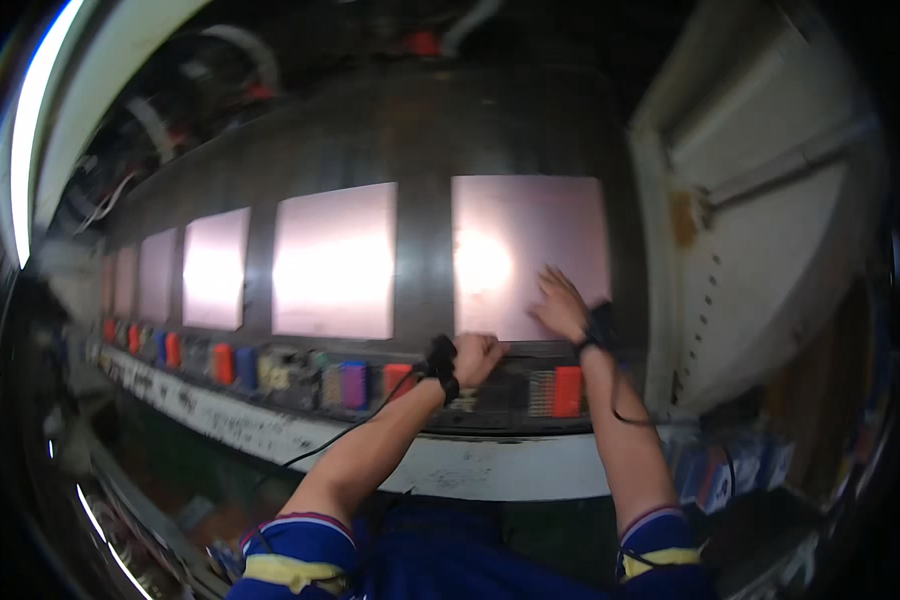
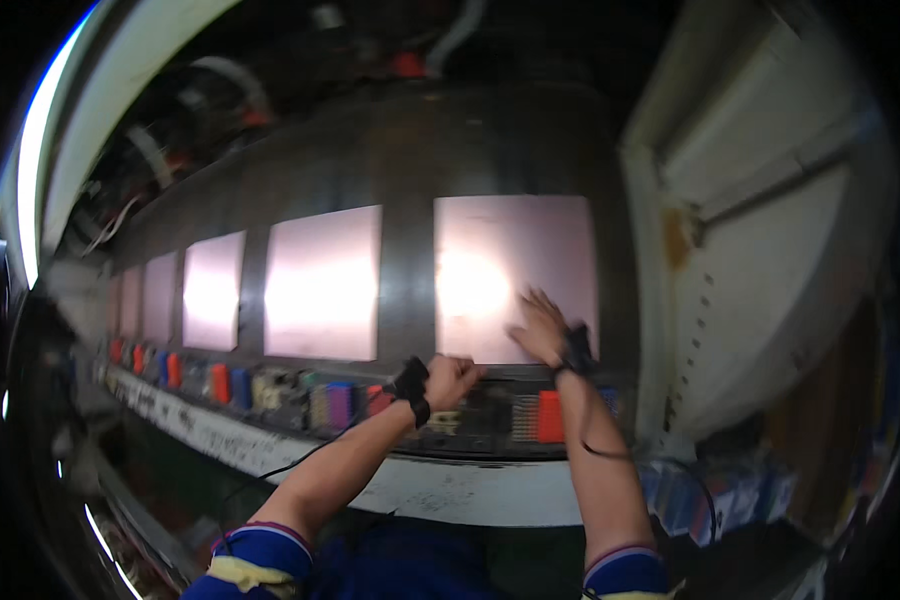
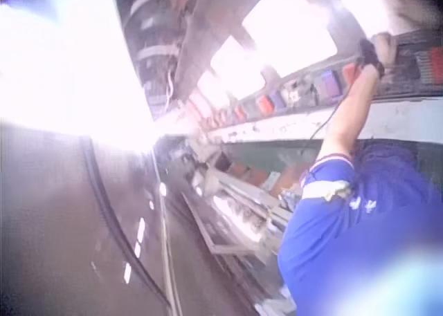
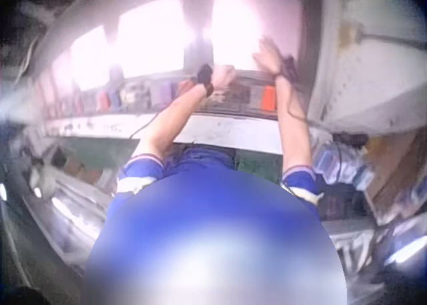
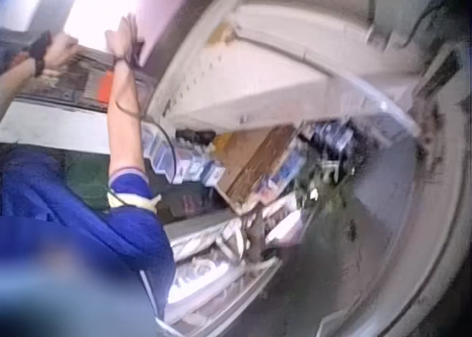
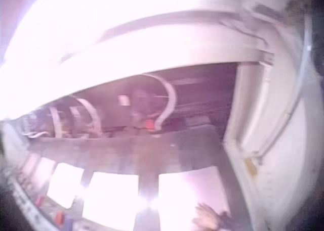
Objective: The person picks up metal sheets by hand and places them into a fabrication machine.
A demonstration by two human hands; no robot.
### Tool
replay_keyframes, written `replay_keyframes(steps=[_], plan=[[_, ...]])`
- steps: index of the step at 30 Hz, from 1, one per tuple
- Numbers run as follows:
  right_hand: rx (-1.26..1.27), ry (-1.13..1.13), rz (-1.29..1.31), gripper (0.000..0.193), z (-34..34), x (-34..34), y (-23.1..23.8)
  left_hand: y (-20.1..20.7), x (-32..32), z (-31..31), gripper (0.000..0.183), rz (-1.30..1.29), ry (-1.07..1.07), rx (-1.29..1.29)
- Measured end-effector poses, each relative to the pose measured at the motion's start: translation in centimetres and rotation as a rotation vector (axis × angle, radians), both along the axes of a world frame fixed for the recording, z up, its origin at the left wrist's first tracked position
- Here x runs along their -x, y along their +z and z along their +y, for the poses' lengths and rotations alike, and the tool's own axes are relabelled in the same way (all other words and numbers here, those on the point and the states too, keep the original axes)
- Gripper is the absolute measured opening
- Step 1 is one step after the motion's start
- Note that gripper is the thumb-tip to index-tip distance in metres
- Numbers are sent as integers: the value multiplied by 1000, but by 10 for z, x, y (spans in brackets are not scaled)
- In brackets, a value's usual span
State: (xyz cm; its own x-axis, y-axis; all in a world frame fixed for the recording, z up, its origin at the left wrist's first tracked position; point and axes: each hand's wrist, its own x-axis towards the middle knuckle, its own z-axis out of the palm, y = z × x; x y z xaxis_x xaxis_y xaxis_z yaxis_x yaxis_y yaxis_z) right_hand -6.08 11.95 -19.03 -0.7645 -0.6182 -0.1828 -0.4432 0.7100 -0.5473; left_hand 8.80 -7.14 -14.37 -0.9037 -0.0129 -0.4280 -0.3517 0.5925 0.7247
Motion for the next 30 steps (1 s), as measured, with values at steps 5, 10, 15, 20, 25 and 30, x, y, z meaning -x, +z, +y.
replay_keyframes(steps=[5, 10, 15, 20, 25, 30], plan=[[277, -354, -546, 32, -62, -128, 40, 29, -201, -111, 41, -84, -39, 90], [250, 140, -675, 45, -232, -294, 72, 16, -460, -237, 47, -465, 318, 125], [116, 643, -449, 30, -362, -417, 63, -26, -691, -249, 86, -598, 530, -473], [30, 678, -456, 17, -527, -525, 87, -88, -898, -257, 52, -663, 1067, -493], [-88, 957, -454, 26, -684, -639, 126, -78, -964, -397, 21, -662, 293, 424], [-110, 1180, -356, 20, -811, -759, 116, -107, -1040, -512, 11, 61, 1369, -401]])
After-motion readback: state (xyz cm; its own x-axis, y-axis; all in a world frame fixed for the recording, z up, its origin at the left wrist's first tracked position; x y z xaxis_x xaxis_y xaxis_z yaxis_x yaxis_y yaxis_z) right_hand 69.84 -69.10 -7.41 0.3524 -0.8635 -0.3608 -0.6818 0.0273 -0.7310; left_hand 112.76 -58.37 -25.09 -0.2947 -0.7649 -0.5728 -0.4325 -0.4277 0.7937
